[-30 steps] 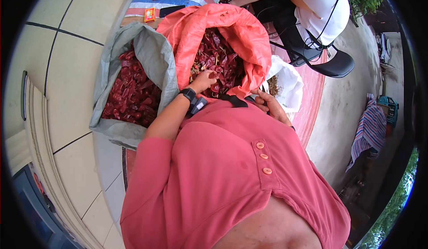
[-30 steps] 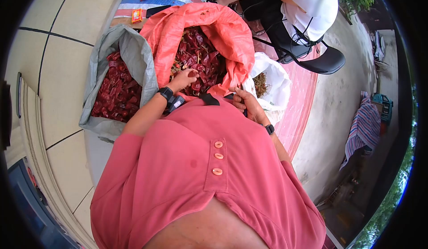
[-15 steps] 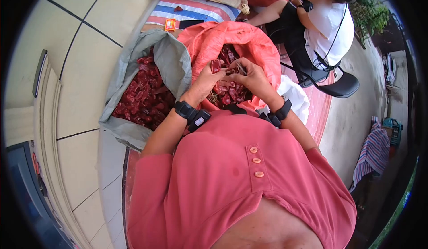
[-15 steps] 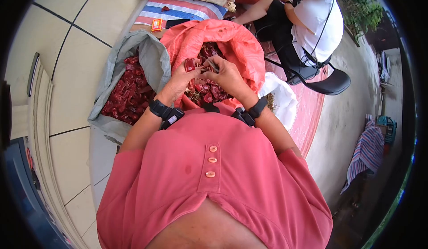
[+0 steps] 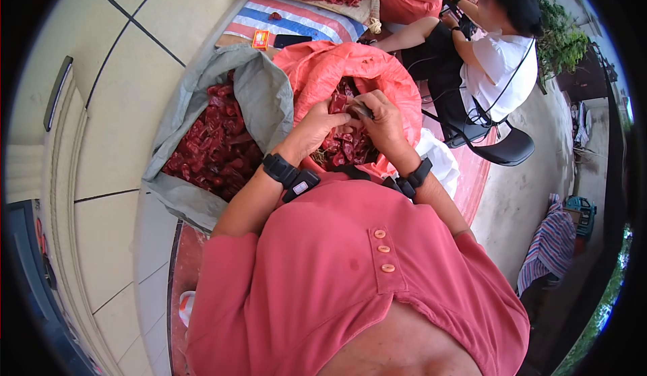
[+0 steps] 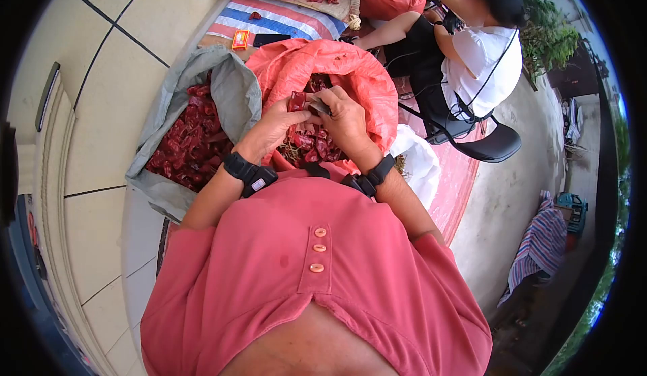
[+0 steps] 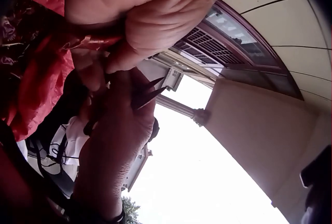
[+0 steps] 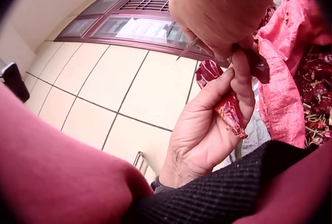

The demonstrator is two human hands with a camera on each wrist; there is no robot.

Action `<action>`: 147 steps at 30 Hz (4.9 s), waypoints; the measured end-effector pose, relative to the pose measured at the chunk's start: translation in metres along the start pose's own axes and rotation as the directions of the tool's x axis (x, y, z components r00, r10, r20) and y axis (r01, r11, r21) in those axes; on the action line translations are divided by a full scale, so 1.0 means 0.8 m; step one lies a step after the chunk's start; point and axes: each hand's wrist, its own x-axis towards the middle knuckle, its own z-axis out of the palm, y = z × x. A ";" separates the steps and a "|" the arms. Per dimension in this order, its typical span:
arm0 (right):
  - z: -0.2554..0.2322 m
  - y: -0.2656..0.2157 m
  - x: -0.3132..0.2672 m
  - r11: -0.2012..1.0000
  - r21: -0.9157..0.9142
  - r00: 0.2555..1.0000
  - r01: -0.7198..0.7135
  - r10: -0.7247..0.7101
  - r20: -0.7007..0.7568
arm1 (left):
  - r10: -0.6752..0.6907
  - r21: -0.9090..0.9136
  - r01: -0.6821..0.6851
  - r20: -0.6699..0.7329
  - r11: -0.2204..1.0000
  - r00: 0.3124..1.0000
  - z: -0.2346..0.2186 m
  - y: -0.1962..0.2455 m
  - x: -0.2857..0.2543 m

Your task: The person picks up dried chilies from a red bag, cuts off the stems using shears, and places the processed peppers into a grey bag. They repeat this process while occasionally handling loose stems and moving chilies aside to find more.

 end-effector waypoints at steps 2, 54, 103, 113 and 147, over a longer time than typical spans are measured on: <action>0.000 0.005 0.002 0.999 -0.043 0.998 0.025 -0.028 -0.062 | 0.029 0.053 -0.029 0.003 0.998 1.000 -0.011 -0.006 0.007; -0.020 -0.006 0.012 0.263 0.803 0.829 -0.535 0.346 0.439 | 0.086 0.446 -0.113 0.081 0.888 0.993 -0.009 0.025 -0.005; -0.106 0.170 -0.200 0.354 0.431 0.463 -0.830 0.868 0.181 | -0.323 0.020 0.335 -0.220 0.942 0.921 -0.113 -0.141 0.111; -0.040 0.111 0.000 0.667 0.391 0.761 -0.634 0.449 0.469 | -0.257 -0.349 0.208 -0.099 0.914 0.961 -0.080 -0.056 0.062; -0.027 -0.006 0.046 0.889 0.422 0.984 -0.178 0.152 0.095 | 0.242 0.518 -0.168 -0.078 0.839 0.967 0.006 0.009 0.031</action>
